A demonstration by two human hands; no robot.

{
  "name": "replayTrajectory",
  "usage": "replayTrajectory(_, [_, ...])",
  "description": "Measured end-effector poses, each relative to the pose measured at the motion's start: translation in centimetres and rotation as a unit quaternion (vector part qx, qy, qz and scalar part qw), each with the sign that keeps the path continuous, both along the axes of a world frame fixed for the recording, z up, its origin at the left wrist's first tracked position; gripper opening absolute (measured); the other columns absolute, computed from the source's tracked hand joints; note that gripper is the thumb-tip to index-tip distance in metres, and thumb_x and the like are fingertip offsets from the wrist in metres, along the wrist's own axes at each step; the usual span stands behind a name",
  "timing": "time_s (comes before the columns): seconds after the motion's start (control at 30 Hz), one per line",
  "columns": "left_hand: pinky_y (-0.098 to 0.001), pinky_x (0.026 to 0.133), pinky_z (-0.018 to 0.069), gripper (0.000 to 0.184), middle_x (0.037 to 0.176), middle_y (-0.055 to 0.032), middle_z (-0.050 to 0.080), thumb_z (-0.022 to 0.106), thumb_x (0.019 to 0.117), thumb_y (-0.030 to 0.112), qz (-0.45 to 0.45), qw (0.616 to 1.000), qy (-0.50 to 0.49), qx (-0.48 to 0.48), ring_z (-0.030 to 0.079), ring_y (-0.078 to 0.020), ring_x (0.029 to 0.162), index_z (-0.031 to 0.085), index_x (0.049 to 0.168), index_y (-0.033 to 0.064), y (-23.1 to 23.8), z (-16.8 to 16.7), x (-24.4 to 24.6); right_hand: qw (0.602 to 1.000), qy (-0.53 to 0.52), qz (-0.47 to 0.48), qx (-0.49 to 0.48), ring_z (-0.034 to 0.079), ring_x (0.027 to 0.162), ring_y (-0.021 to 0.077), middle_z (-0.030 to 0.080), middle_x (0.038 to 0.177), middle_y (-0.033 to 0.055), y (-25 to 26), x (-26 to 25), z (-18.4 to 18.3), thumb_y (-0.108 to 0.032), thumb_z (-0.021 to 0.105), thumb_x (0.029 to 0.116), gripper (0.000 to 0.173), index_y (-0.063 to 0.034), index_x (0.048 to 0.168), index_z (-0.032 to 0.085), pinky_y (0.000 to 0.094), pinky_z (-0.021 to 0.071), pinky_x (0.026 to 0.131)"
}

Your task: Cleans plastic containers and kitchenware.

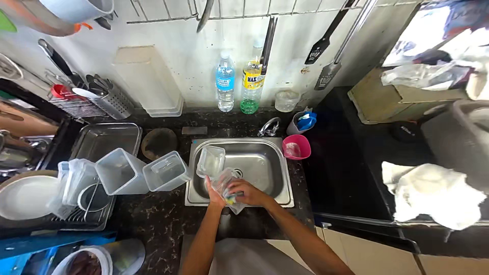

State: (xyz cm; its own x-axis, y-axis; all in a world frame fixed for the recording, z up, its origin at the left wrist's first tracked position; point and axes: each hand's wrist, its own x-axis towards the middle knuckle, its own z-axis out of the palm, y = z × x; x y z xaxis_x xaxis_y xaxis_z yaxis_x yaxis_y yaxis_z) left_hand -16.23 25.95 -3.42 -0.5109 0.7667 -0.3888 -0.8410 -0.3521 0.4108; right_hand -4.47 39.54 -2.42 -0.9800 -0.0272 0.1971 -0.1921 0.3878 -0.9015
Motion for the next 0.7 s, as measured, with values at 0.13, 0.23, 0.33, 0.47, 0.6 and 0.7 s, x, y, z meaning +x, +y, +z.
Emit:
replayTrajectory(0.13, [-0.0474, 0.094, 0.0561, 0.083, 0.136, -0.0158, 0.062, 0.008, 0.0981, 0.065, -0.004, 0.996, 0.007, 0.092, 0.064, -0.0294, 0.119, 0.044, 0.151, 0.0122, 0.2, -1.5, 0.1, 0.987, 0.016, -0.158, 0.025, 0.056, 0.129, 0.0287, 0.068, 0.129, 0.0125, -0.7, 0.4, 0.7, -0.023, 0.069, 0.0894, 0.027, -0.0108, 0.111, 0.079, 0.0523, 0.0410, 0.114])
replayTrajectory(0.23, [-0.0425, 0.085, 0.0586, 0.057, 0.127, -0.0102, 0.066, 0.021, 0.1022, 0.041, -0.003, 0.998, 0.042, 0.046, 0.067, -0.0234, 0.108, 0.044, 0.149, 0.0165, 1.9, 0.7, 1.4, 0.914, -0.046, -0.377, 0.139, 0.056, 0.128, 0.0380, 0.065, 0.134, 0.0147, -2.1, -1.6, 1.4, -0.026, 0.068, 0.0896, 0.031, -0.0177, 0.118, 0.079, 0.0589, 0.0438, 0.103])
replayTrajectory(0.33, [-0.0383, 0.094, 0.0548, 0.057, 0.140, -0.0115, 0.059, 0.016, 0.1101, 0.043, 0.040, 0.994, 0.088, -0.054, 0.063, -0.0203, 0.118, 0.036, 0.155, 0.0132, 2.8, 1.3, 1.9, 0.936, -0.091, -0.330, 0.086, 0.055, 0.129, 0.0381, 0.066, 0.132, 0.0161, -4.2, -2.5, 1.7, -0.021, 0.066, 0.0918, 0.029, -0.0110, 0.116, 0.079, 0.0590, 0.0419, 0.108])
replayTrajectory(0.47, [-0.0379, 0.086, 0.0579, 0.050, 0.125, -0.0094, 0.066, 0.022, 0.1108, 0.040, 0.041, 0.995, 0.038, -0.077, 0.067, -0.0192, 0.105, 0.045, 0.148, 0.0141, 2.8, 1.2, 1.8, 0.934, -0.103, -0.314, 0.134, 0.055, 0.130, 0.0368, 0.068, 0.132, 0.0131, -2.4, -3.5, 1.8, -0.016, 0.066, 0.0901, 0.028, -0.0144, 0.115, 0.079, 0.0586, 0.0405, 0.108])
replayTrajectory(0.6, [-0.0384, 0.089, 0.0566, 0.052, 0.128, -0.0070, 0.065, 0.021, 0.1115, 0.044, 0.055, 0.992, 0.045, -0.108, 0.066, -0.0175, 0.109, 0.043, 0.149, 0.0154, 3.1, 1.6, 1.3, 0.944, -0.166, -0.268, 0.100, 0.056, 0.131, 0.0364, 0.068, 0.132, 0.0148, -2.1, -4.6, 2.4, -0.019, 0.064, 0.0947, 0.031, -0.0083, 0.121, 0.076, 0.0578, 0.0390, 0.112])
replayTrajectory(0.7, [-0.0442, 0.099, 0.0530, 0.047, 0.147, -0.0142, 0.053, 0.025, 0.1095, 0.020, 0.112, 0.985, 0.086, -0.094, 0.059, -0.0239, 0.124, 0.029, 0.156, 0.0104, 2.5, 0.5, -0.8, 0.973, -0.094, -0.205, 0.048, 0.060, 0.126, 0.0316, 0.071, 0.125, 0.0139, -2.1, -2.1, 3.6, -0.020, 0.064, 0.0964, 0.028, -0.0047, 0.116, 0.076, 0.0538, 0.0414, 0.112])
